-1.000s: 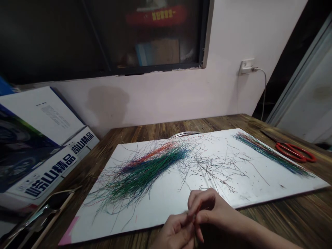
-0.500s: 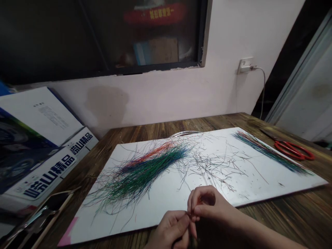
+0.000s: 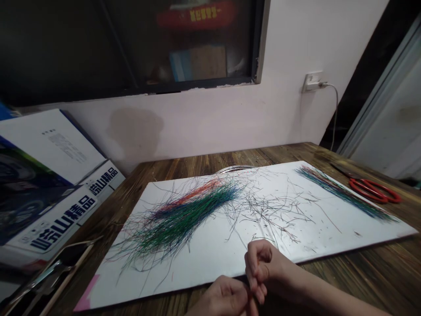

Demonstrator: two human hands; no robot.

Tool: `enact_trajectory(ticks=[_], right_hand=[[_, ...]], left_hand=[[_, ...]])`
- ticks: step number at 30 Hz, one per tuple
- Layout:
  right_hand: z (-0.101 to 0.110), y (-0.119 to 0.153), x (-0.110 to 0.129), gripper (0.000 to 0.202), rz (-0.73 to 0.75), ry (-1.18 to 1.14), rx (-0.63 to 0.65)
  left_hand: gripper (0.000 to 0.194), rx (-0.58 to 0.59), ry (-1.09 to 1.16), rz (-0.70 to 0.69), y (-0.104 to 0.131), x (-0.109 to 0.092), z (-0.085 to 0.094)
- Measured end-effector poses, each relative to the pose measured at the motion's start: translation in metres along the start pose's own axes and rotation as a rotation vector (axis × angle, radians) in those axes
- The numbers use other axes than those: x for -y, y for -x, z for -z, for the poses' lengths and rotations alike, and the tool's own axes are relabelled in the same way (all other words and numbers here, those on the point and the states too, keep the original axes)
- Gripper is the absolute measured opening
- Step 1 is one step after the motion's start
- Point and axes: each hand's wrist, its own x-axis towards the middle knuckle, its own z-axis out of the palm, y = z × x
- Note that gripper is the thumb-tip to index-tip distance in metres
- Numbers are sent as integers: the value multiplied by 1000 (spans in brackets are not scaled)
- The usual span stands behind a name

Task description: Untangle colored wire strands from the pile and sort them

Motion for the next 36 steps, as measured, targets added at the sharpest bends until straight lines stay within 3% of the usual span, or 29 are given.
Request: enact_trajectory(ticks=[3, 9, 17, 23, 27, 33, 36], right_hand=[[1, 1, 3, 10, 8, 70, -37], [2, 1, 5, 7, 82, 139, -93], [2, -1, 11, 8, 130, 232, -291], [4, -8, 31, 19, 239, 273, -481], [9, -9, 36, 22, 253, 290, -484], [10, -8, 37, 22, 258, 302, -501], [9, -8, 37, 21, 255, 308, -508]], left_hand=[[57, -2, 29, 22, -2, 0, -1], [54, 12, 32, -67, -6, -3, -5], [55, 44, -35, -86, -1, -2, -6], [47, 84, 185, -50, -6, 4, 2], [51, 43, 344, -58, -8, 8, 2], [38, -15, 293, -85, -7, 11, -1], [42, -6, 241, -74, -7, 11, 1]])
